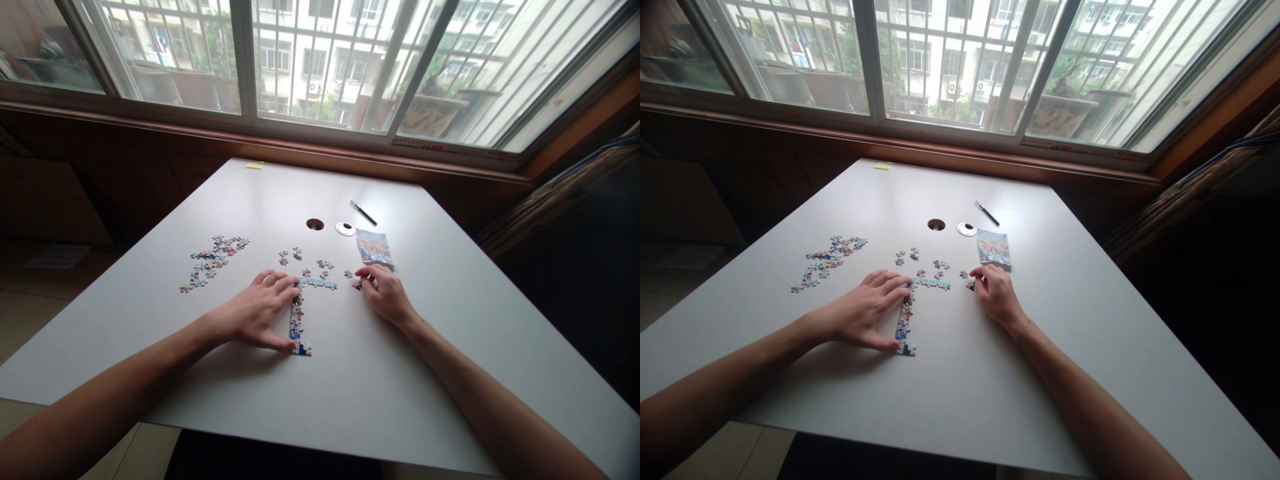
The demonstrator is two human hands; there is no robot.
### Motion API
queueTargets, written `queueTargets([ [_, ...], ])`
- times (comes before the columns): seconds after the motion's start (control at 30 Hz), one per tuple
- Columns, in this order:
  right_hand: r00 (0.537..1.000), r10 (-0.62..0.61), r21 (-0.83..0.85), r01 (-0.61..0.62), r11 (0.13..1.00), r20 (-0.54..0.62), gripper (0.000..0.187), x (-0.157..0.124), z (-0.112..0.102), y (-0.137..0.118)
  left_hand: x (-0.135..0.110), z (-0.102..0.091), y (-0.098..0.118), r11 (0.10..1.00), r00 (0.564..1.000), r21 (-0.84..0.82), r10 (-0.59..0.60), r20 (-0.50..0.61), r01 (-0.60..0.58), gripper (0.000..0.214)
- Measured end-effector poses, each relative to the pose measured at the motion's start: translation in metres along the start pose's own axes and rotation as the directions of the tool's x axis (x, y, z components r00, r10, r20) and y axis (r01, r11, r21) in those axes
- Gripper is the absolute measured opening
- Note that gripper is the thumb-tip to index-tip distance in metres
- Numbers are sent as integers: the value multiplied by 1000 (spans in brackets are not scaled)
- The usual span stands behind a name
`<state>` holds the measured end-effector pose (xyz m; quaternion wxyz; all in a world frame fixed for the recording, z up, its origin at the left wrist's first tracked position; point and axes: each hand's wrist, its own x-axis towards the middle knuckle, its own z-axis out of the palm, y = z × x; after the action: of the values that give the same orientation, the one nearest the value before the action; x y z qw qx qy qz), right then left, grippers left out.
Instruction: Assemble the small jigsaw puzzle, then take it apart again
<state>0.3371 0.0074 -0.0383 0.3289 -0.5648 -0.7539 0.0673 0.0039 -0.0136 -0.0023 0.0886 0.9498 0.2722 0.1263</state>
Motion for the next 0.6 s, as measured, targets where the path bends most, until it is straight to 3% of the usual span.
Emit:
queueTargets([
  [0.6, 999, -34, -9, 34, 999, 28, 18, -1, 0, -2, 1, 2, -1, 999, 999, 13, -32, 6, 32, 63],
])
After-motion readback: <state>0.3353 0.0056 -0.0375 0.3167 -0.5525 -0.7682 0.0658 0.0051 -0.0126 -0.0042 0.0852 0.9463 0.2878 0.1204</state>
